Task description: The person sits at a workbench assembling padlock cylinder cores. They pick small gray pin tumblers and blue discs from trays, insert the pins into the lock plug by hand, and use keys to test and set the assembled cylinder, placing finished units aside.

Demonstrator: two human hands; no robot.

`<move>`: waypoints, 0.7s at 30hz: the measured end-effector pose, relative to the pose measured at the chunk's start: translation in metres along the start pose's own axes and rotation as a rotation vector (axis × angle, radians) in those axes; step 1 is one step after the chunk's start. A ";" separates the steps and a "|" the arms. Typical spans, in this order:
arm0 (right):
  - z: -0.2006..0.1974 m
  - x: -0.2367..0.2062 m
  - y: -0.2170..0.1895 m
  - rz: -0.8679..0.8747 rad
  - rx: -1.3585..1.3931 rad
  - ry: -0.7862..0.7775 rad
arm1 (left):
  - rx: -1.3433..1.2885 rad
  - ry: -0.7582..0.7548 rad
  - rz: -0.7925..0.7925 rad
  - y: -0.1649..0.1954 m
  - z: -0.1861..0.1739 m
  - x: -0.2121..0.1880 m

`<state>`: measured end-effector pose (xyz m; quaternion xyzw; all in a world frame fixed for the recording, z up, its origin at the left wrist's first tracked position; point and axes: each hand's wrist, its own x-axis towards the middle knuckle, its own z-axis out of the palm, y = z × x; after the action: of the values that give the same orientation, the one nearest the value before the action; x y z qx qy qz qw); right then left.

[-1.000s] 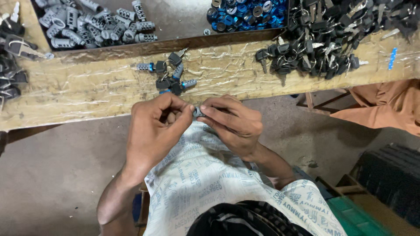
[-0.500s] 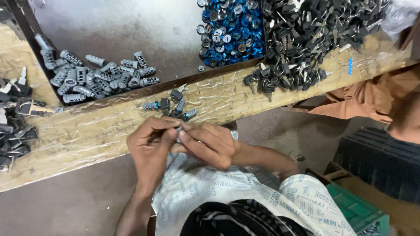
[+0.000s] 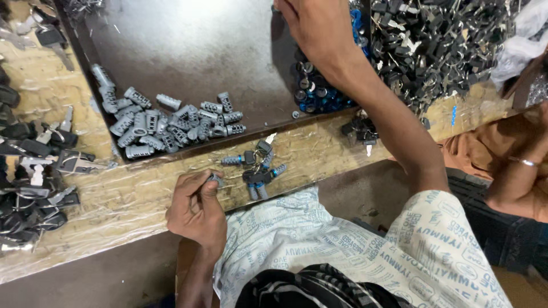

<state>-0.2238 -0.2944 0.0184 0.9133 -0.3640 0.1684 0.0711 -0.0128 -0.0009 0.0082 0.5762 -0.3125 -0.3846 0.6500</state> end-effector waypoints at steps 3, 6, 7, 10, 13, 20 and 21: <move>-0.013 -0.015 -0.031 -0.051 -0.063 -0.056 | 0.052 -0.023 -0.025 0.003 0.000 0.000; -0.027 -0.029 -0.050 -0.099 -0.019 -0.165 | 0.107 -0.075 -0.035 0.001 -0.001 -0.001; -0.033 -0.031 -0.051 -0.036 0.046 -0.162 | 0.090 -0.054 -0.014 0.000 0.000 0.000; -0.043 -0.026 -0.052 0.072 0.179 -0.150 | 0.062 -0.019 -0.012 -0.001 0.001 0.000; -0.039 -0.012 -0.052 0.007 0.125 -0.130 | 0.050 -0.071 -0.065 0.004 -0.002 0.002; -0.081 -0.051 -0.100 0.007 0.391 -0.117 | -0.145 -0.110 -0.071 0.017 -0.003 -0.005; -0.093 -0.067 -0.119 -0.015 0.526 -0.086 | -0.089 -0.152 -0.066 0.021 -0.001 -0.013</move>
<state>-0.2108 -0.1418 0.0805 0.9095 -0.3034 0.2177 -0.1827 -0.0152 0.0117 0.0293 0.5259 -0.3246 -0.4617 0.6363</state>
